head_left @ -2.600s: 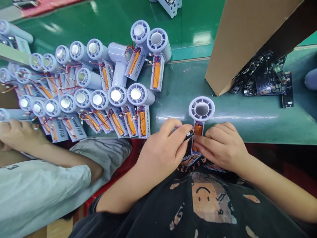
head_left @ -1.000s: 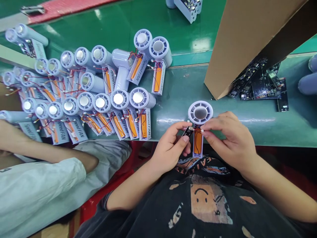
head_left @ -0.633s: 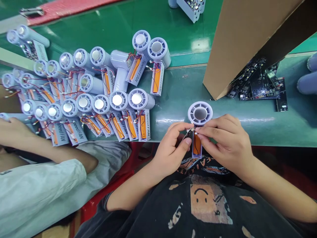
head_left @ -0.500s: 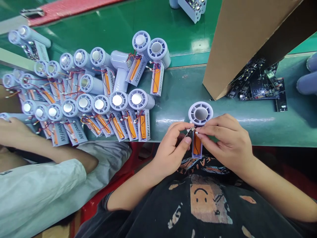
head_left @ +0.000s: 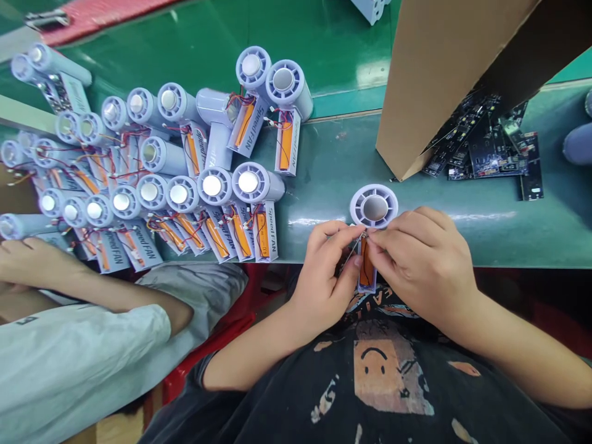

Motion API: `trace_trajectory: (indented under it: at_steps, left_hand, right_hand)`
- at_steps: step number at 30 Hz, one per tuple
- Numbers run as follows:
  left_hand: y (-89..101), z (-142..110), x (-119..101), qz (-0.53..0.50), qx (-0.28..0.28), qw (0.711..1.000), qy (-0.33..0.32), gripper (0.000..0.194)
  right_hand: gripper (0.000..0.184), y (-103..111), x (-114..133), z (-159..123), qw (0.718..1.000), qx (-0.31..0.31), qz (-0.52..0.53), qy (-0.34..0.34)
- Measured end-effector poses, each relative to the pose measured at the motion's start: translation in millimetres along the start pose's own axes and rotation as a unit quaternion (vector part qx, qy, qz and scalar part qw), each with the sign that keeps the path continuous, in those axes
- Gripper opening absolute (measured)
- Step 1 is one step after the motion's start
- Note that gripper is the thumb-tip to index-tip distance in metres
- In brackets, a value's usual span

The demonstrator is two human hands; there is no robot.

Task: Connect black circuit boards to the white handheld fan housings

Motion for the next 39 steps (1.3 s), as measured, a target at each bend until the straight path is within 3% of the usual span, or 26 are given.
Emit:
trace_trajectory:
  at_steps: [6, 12, 16, 20, 30, 39]
  left_hand:
    - [-5.8, -0.4, 4.7, -0.070, -0.037, 0.997, 0.003, 0.039]
    - [-5.3, 2.8, 3.9, -0.074, -0.008, 0.997, -0.011, 0.038]
    - [-4.3, 2.8, 12.3, -0.165, 0.002, 0.985, 0.045, 0.034]
    - [-7.4, 0.7, 15.4, -0.221, -0.009, 0.973, 0.067, 0.031]
    - [-2.2, -1.0, 13.0, -0.139, -0.053, 0.988, 0.051, 0.027]
    - [-4.5, -6.3, 10.0, -0.092, -0.050, 0.994, 0.010, 0.033]
  right_hand:
    - [0.023, -2.3, -6.1, -1.7, 0.999, -0.025, 0.040, 0.015]
    - [0.023, -4.0, -16.3, -0.5, 0.996, 0.018, 0.092, 0.001]
    - [0.007, -3.5, -19.0, -2.0, 0.992, 0.005, 0.125, -0.002]
    - [0.005, -4.7, -20.2, -6.3, 0.989, -0.023, 0.146, -0.022]
    - [0.011, -4.8, -19.3, -4.7, 0.986, -0.025, 0.157, -0.052]
    - [0.009, -9.3, -20.8, -3.7, 0.983, 0.011, 0.179, -0.046]
Point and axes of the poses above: each hand's wrist, its own z-axis towards the middle knuckle, its own y-axis out of the back of the hand, x = y × z, the point moved 5 cm from there along z, towards the middle knuckle, and after that the axes turned 3 degrees about -z, right-handed, at the moved point
